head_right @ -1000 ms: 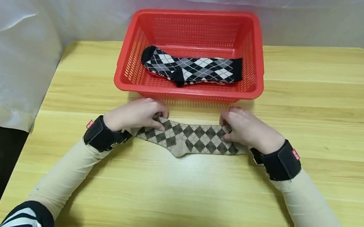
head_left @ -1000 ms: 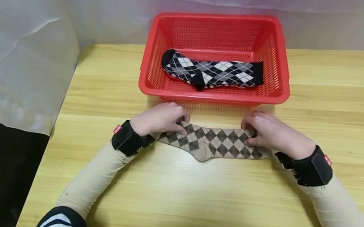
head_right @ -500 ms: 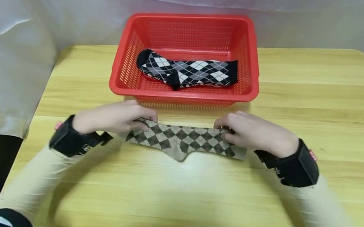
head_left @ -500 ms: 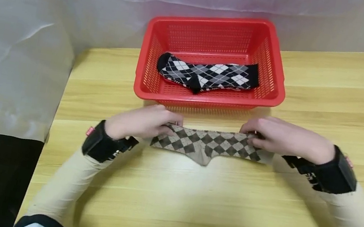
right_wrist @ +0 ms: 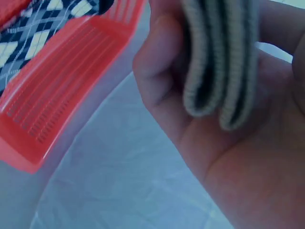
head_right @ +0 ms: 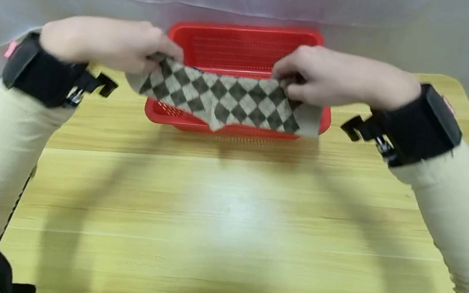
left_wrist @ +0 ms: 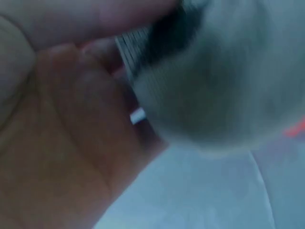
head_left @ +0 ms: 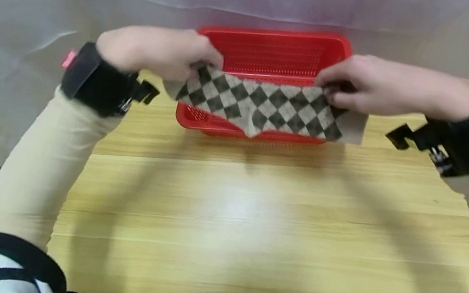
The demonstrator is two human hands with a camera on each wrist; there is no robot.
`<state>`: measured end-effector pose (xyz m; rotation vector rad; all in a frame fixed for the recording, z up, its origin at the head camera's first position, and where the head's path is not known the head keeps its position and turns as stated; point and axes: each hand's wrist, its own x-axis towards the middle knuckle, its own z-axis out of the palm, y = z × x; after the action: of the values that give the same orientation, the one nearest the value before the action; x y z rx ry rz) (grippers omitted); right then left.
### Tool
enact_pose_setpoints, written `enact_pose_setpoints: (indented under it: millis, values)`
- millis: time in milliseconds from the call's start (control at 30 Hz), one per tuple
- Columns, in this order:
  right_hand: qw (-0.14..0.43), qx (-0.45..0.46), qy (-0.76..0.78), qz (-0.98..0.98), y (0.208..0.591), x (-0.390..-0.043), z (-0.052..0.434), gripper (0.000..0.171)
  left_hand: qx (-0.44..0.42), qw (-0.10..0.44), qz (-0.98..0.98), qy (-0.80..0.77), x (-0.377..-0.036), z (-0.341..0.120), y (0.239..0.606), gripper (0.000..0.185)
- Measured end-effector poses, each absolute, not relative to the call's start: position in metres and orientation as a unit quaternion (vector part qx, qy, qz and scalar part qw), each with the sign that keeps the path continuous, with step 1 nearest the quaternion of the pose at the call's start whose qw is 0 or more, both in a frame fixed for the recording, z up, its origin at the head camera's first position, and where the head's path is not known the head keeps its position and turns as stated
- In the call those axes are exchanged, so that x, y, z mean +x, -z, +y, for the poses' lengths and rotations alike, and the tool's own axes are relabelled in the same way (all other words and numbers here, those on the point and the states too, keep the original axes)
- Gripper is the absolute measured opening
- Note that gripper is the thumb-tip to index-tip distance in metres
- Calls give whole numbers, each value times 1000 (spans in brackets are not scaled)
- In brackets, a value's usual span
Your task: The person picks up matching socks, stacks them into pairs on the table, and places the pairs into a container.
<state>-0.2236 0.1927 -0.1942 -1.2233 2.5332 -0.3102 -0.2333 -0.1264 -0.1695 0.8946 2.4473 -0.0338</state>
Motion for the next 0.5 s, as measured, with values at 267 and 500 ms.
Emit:
enact_pose_setpoints:
  millis: [267,500]
  values:
    - [332,-309,81,888,202,-304,178,13,259,298,916,65,-299,-100,191,23]
    - [449,-207,112,862,239,-347,174,14,191,252,943,105,-305,-76,204,15]
